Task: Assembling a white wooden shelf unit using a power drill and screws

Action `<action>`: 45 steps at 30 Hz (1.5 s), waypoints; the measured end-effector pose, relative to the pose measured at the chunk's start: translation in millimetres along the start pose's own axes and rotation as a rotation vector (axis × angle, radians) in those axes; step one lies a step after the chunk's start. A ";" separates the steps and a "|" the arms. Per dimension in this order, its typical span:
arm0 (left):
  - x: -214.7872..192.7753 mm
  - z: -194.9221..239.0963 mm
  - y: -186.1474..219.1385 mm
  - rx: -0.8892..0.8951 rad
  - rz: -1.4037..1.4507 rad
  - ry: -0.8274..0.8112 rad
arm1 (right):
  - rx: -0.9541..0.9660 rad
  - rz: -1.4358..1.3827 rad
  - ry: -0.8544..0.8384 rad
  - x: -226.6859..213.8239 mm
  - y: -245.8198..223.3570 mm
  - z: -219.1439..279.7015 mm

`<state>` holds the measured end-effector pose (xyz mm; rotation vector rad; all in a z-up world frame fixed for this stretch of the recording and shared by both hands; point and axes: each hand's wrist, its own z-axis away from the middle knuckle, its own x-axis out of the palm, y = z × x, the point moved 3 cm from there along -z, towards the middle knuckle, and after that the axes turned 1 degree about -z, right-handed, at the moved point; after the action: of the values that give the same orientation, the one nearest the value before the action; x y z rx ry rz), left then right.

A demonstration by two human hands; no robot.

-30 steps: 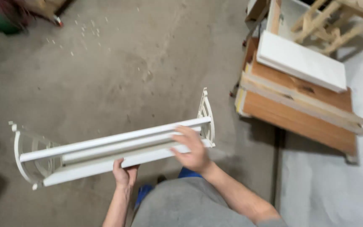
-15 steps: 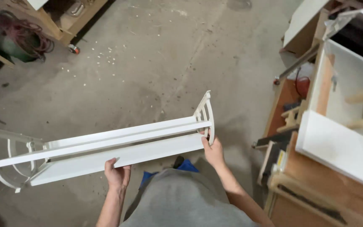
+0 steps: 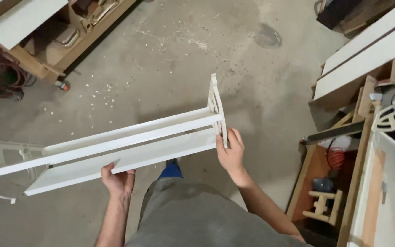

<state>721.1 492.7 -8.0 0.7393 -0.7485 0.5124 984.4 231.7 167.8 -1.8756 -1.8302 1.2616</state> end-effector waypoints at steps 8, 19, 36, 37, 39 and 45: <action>225.9 -190.0 -24.2 -0.025 0.039 -0.022 | -0.057 0.028 0.051 75.8 89.1 -240.4; 464.7 -421.9 -131.9 0.108 -0.004 0.013 | -0.073 -0.117 0.007 217.1 334.1 -532.9; 670.3 -815.6 -256.0 0.050 0.108 0.357 | 0.839 -0.076 -0.432 435.9 699.6 -901.9; 688.1 -834.4 -256.8 0.040 0.092 0.360 | 0.856 -0.074 -0.424 443.5 724.7 -905.9; 742.9 -885.2 -261.6 0.052 0.115 0.391 | 1.015 0.202 -0.492 458.7 781.6 -934.8; 877.2 -1018.0 -277.1 0.046 0.110 0.297 | 1.057 0.414 -0.515 474.0 955.1 -986.8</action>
<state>1884.6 1219.1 26.7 0.6490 -0.5027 0.7239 2269.2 860.0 -87.7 -1.3578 -0.5610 2.3668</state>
